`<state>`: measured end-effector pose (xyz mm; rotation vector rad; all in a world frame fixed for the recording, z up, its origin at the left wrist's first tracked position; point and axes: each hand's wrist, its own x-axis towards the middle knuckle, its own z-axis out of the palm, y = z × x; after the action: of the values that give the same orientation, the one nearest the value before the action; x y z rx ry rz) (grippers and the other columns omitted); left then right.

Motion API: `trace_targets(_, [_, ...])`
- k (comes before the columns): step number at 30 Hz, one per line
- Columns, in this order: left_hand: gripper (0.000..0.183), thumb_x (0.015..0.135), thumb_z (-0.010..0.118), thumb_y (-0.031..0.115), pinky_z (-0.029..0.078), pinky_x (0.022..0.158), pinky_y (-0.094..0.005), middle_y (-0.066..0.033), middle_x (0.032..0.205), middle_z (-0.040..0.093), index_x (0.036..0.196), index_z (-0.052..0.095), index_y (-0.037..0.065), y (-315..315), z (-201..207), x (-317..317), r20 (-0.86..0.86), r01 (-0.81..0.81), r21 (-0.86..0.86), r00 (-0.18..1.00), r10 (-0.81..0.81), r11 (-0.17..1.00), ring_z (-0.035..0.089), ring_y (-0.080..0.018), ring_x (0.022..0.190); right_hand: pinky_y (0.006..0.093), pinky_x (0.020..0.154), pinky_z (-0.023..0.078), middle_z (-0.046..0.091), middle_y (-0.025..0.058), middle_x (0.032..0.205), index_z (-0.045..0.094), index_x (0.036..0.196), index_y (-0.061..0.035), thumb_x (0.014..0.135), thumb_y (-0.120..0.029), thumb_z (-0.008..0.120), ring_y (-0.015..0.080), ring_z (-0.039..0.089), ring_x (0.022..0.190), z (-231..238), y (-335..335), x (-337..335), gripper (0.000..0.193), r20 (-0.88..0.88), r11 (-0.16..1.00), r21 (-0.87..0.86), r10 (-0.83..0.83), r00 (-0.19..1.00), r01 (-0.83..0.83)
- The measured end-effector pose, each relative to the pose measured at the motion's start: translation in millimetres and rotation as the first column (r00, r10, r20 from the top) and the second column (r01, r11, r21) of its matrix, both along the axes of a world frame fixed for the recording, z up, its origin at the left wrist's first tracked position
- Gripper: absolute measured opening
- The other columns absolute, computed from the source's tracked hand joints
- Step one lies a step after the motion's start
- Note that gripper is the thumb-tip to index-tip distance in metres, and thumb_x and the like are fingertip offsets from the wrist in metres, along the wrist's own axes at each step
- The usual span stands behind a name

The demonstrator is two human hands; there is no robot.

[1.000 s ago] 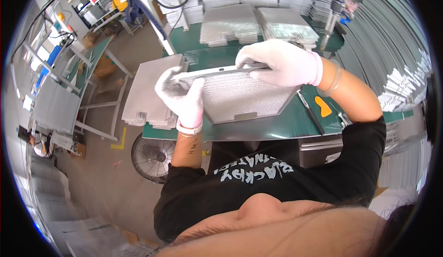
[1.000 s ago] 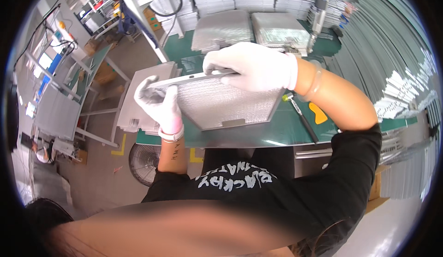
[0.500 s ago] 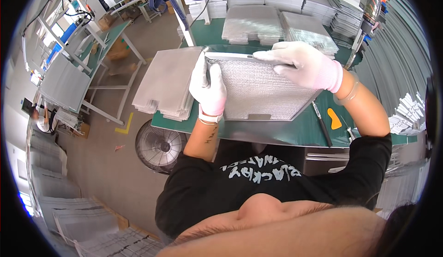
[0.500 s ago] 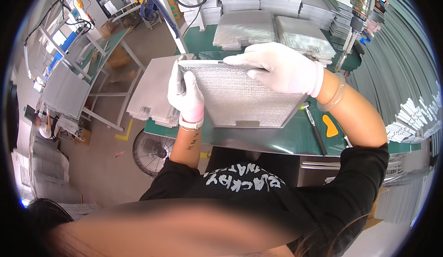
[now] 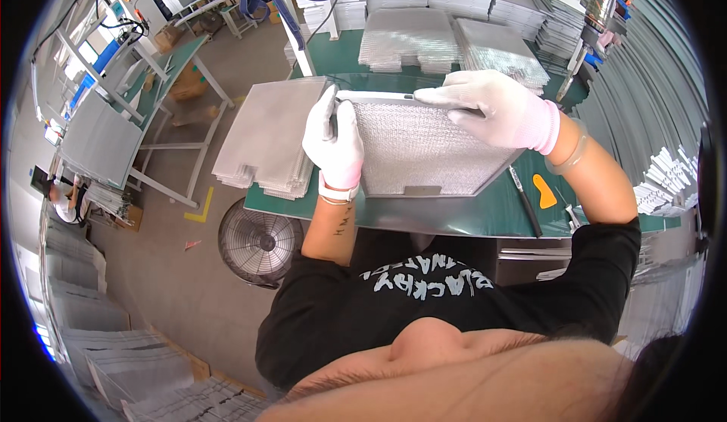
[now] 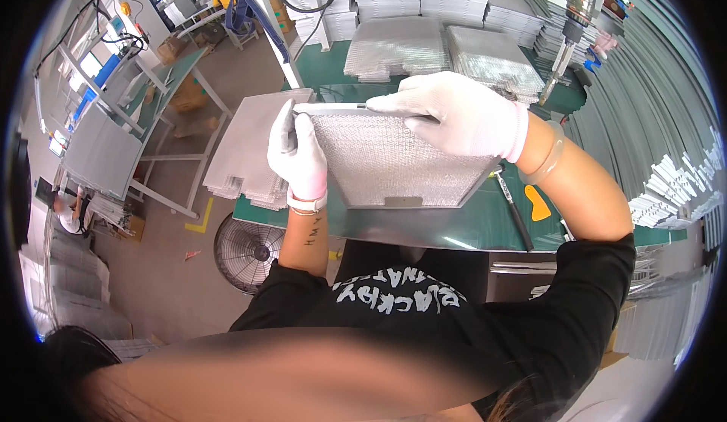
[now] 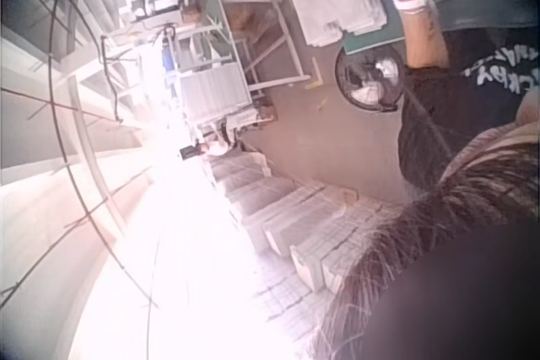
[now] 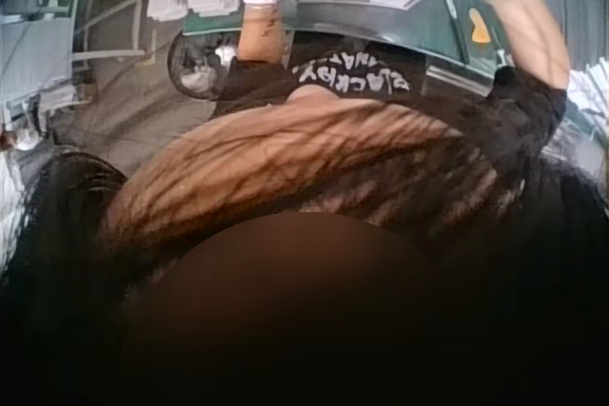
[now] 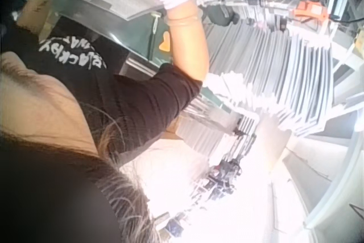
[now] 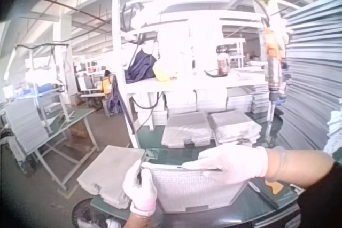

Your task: Assemble mesh filters using a mallet and an electric screwdriver at a factory workbench.

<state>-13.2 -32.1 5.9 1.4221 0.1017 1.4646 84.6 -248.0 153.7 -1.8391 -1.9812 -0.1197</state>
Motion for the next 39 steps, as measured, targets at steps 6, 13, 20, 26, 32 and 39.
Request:
trace_targets(6, [0.038, 0.093, 0.061, 0.001, 0.047, 0.086, -0.0255, -0.0093, 0.109, 0.063, 0.13, 0.05, -0.001, 9, -2, 1, 0.039, 0.278, 0.132, 0.958, -0.286, 0.951, 0.058, -0.0115, 0.095, 0.0404, 0.081, 0.05, 0.06, 0.0154, 0.093, 0.063, 0.125, -0.0076, 0.078, -0.003, 0.06, 0.0333, 0.061, 0.089, 0, -8, -7, 0.047, -0.015, 0.997, -0.055, -0.063, 0.998, 0.062])
trace_targets(13, [0.03, 0.095, 0.052, -0.002, 0.045, 0.078, -0.0214, -0.0026, 0.1, 0.055, 0.125, 0.049, 0.002, 21, 20, 9, -0.035, 0.195, 0.181, 0.981, -0.192, 0.964, 0.05, -0.0075, 0.083, 0.0387, 0.078, 0.048, 0.063, 0.0114, 0.091, 0.064, 0.114, -0.0045, 0.076, -0.002, 0.069, 0.0303, 0.061, 0.082, -84, -91, -13, 0.039, 0.25, 0.738, 0.592, -0.55, 0.797, 0.323])
trace_targets(20, [0.022, 0.079, 0.066, 0.007, 0.048, 0.064, -0.0364, -0.0095, 0.077, 0.059, 0.101, 0.066, 0.009, -55, 154, 8, -0.363, 0.364, 0.931, 0.929, -0.077, 0.003, 0.058, -0.0268, 0.071, 0.0468, 0.08, 0.054, 0.057, 0.0196, 0.11, 0.052, 0.129, -0.0074, 0.088, -0.02, 0.062, 0.0352, 0.062, 0.1, -278, -196, -11, 0.044, 0.204, 0.1, -0.269, -0.966, 0.158, 0.958])
trace_targets(26, [0.043, 0.08, 0.066, 0.019, 0.045, 0.061, -0.0337, -0.0024, 0.071, 0.052, 0.122, 0.058, 0.012, -115, 78, 70, -0.276, 0.241, 0.946, 0.95, -0.147, -0.217, 0.056, -0.0201, 0.065, 0.0447, 0.089, 0.051, 0.061, 0.0248, 0.11, 0.049, 0.131, 0.0, 0.095, -0.013, 0.05, 0.0389, 0.062, 0.104, -289, -224, -10, 0.038, -0.28, 0.429, -0.084, -0.876, 0.392, 0.899])
trace_targets(32, [0.05, 0.074, 0.075, 0.044, 0.043, 0.066, -0.0359, -0.0017, 0.069, 0.054, 0.109, 0.064, 0.011, -123, 48, 65, -0.309, 0.306, 0.949, 0.95, 0.036, 0.075, 0.055, -0.0197, 0.067, 0.0198, 0.056, 0.044, 0.057, 0.0043, 0.091, 0.03, 0.153, -0.0059, 0.097, -0.005, 0.05, 0.0051, 0.048, 0.06, -119, -242, -76, 0.059, -0.783, 0.668, -0.043, -0.484, 0.39, 0.743])
trace_targets(39, [0.048, 0.064, 0.079, 0.048, 0.041, 0.066, -0.0381, -0.0025, 0.068, 0.05, 0.093, 0.063, 0.013, -130, 34, 63, -0.202, 0.177, 0.941, 0.978, 0.058, 0.29, 0.053, -0.0227, 0.066, 0.0221, 0.054, 0.043, 0.058, 0.0069, 0.085, 0.03, 0.152, -0.0032, 0.102, -0.011, 0.043, 0.0066, 0.049, 0.059, -55, -218, -85, 0.052, -0.408, 0.558, 0.526, -0.497, 0.766, 0.642])
